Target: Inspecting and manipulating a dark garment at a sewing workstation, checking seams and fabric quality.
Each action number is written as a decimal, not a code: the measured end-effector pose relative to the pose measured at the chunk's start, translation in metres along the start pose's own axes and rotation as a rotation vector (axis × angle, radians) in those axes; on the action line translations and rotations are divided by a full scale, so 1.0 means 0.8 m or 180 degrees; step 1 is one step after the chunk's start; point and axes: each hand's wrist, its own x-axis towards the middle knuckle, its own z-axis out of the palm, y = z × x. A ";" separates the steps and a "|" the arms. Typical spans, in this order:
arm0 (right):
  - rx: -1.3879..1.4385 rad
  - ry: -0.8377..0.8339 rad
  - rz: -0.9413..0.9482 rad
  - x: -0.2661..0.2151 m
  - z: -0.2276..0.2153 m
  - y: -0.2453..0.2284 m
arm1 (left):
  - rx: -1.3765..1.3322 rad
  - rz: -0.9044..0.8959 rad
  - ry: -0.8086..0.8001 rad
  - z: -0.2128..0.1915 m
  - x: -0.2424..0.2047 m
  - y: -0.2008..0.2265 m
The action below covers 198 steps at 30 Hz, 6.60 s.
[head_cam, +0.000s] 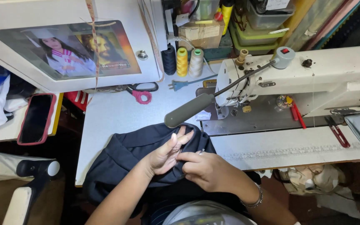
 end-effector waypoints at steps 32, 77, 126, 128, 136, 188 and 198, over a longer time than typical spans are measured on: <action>0.0489 -0.0670 0.0401 -0.064 0.052 -0.005 | 0.4767 -0.0078 0.1745 -0.010 0.034 0.023; 0.1463 -0.0166 -0.1190 0.039 0.004 -0.081 | 0.2585 0.0706 0.0781 -0.035 0.058 0.011; -0.0086 0.0279 0.0251 0.036 0.070 0.089 | 0.0354 0.1478 0.2289 -0.143 -0.077 -0.015; 0.0023 0.0066 0.0402 0.028 0.084 0.090 | 0.0714 0.1443 0.2393 -0.145 -0.087 -0.015; 0.0588 -0.0015 0.0685 0.002 0.112 0.104 | 0.1470 0.1268 0.2609 -0.157 -0.094 -0.021; 0.1357 0.2562 0.1119 0.052 0.065 0.218 | -0.0701 0.2144 0.2715 -0.015 0.058 0.003; 0.2169 0.2472 0.1694 0.081 0.086 0.217 | -0.0682 0.1974 0.2796 -0.046 0.085 -0.024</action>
